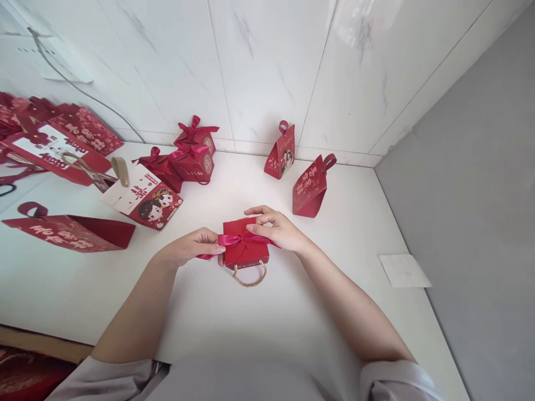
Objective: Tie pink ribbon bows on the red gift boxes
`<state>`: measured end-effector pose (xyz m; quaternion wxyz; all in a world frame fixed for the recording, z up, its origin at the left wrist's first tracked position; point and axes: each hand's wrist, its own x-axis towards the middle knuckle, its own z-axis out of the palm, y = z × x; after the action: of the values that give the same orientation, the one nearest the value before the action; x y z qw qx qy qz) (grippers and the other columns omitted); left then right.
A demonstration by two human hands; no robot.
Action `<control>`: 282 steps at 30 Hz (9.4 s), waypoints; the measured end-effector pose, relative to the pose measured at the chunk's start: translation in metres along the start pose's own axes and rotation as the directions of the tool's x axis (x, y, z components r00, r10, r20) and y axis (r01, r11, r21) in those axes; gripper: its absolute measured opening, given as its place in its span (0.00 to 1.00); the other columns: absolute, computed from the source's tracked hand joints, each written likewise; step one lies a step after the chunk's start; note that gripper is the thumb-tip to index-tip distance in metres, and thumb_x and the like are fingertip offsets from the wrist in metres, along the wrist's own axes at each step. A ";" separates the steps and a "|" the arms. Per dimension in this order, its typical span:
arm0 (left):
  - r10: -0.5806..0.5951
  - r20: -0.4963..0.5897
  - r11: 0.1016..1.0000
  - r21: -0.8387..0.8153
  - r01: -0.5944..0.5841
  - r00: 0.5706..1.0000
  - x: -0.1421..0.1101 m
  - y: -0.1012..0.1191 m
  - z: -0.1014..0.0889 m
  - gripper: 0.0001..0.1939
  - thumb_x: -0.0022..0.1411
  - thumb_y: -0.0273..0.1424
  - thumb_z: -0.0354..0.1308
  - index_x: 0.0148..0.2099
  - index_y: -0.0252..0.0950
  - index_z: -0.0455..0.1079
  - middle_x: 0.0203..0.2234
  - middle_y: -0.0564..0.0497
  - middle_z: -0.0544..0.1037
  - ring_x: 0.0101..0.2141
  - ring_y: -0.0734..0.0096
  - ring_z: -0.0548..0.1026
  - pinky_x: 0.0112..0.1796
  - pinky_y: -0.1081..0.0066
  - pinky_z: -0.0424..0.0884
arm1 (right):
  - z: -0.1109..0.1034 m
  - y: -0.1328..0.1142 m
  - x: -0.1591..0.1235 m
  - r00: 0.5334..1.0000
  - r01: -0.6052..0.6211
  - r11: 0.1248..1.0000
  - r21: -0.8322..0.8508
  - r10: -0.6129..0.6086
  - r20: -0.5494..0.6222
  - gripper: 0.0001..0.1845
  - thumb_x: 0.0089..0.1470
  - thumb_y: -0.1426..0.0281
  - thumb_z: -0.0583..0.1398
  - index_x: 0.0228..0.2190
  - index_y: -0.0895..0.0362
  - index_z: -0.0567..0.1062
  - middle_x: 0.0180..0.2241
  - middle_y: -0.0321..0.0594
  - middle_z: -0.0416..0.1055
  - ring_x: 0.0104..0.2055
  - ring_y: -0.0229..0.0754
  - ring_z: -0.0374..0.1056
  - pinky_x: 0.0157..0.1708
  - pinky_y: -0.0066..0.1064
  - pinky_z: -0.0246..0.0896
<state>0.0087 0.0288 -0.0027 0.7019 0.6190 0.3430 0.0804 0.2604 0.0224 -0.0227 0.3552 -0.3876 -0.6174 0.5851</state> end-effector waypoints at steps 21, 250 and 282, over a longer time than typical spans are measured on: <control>-0.221 0.091 0.918 0.354 0.176 0.971 -0.017 0.001 -0.008 0.17 0.50 0.44 0.65 0.25 0.33 0.74 0.23 0.48 0.77 0.27 0.69 0.72 0.29 0.72 0.64 | -0.003 -0.015 -0.008 0.999 0.010 1.000 -0.013 -0.009 0.049 0.21 0.60 0.53 0.55 0.29 0.54 0.78 0.58 0.40 0.63 0.62 0.50 0.56 0.60 0.43 0.49; 0.347 -0.589 0.927 0.334 -0.171 0.730 0.007 -0.009 0.008 0.25 0.48 0.37 0.68 0.47 0.39 0.64 0.47 0.48 0.70 0.45 0.63 0.72 0.46 0.64 0.70 | 0.067 -0.002 -0.028 0.819 0.558 0.097 -0.824 -0.224 0.528 0.11 0.59 0.82 0.52 0.30 0.59 0.71 0.29 0.39 0.71 0.30 0.39 0.66 0.29 0.31 0.58; 0.497 -0.458 0.844 0.454 -0.286 0.737 0.012 -0.014 0.016 0.49 0.43 0.35 0.71 0.63 0.46 0.50 0.58 0.43 0.65 0.56 0.49 0.67 0.52 0.53 0.68 | 0.002 -0.034 -0.019 0.964 0.022 0.951 -0.308 -0.101 -0.245 0.18 0.54 0.54 0.60 0.25 0.56 0.71 0.28 0.36 0.70 0.29 0.37 0.63 0.28 0.29 0.58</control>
<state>0.0232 0.0191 -0.0201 0.4130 0.7421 0.4010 0.3434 0.2653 0.0038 0.0118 0.3870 -0.4905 -0.6601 0.4170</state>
